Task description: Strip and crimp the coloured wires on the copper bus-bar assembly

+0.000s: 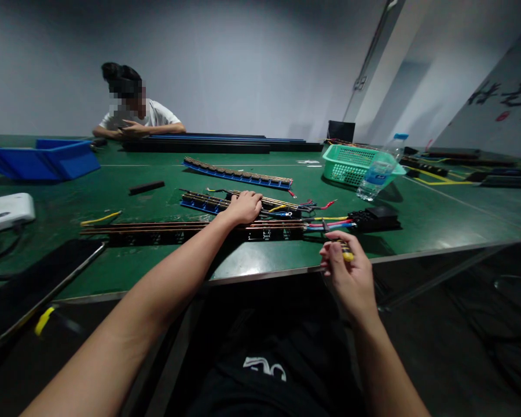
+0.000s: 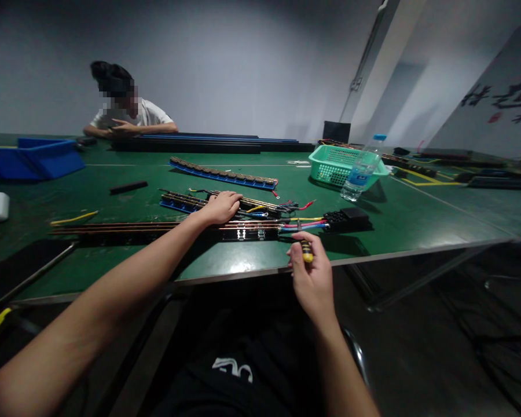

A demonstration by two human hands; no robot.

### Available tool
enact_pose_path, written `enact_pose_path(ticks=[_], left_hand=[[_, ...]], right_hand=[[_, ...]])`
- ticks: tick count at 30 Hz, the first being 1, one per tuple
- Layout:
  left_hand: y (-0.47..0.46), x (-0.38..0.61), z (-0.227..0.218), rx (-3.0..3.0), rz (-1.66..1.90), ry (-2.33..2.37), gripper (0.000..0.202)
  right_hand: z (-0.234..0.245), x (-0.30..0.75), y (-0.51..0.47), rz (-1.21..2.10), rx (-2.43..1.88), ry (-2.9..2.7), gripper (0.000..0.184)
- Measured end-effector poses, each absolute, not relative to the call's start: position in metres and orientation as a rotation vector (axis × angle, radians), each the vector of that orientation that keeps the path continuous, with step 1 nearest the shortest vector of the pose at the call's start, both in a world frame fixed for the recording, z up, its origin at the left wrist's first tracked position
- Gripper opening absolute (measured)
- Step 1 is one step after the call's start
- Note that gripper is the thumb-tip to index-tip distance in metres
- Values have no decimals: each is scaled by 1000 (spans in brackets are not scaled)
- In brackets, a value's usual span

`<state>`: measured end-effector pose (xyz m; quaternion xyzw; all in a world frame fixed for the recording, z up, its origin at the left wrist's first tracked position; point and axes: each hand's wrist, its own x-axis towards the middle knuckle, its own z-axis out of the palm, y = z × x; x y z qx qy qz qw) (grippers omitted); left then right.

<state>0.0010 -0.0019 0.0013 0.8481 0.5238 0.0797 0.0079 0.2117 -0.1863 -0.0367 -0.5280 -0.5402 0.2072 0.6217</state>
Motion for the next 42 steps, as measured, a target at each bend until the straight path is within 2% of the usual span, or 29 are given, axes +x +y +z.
enact_pose_path(ticks=[6, 11, 14, 20, 26, 31, 35, 42], left_hand=[[-1, 1, 1, 2660, 258, 1633, 48], [-1, 1, 1, 2645, 263, 1641, 48], [-2, 1, 1, 2650, 265, 1633, 48], [-4, 1, 2, 2644, 260, 1646, 47], [-3, 1, 1, 2644, 266, 1635, 46], [-3, 2, 2, 2620, 262, 1643, 45], [-5, 2, 4, 2618, 262, 1638, 45], [-4, 1, 3, 2630, 277, 1637, 44]], right_hand=[[-29, 211, -183, 714, -988, -848, 49], [-30, 210, -183, 832, -866, -697, 52], [-39, 208, -188, 670, -1010, -831, 46], [-59, 192, -203, -23, -1339, -1255, 33], [-74, 183, -211, -121, -1213, -1208, 40], [-77, 177, -228, -309, -1083, -1216, 36], [-67, 164, -226, -148, -865, -1216, 34], [-34, 139, -182, 548, -766, -1076, 34]])
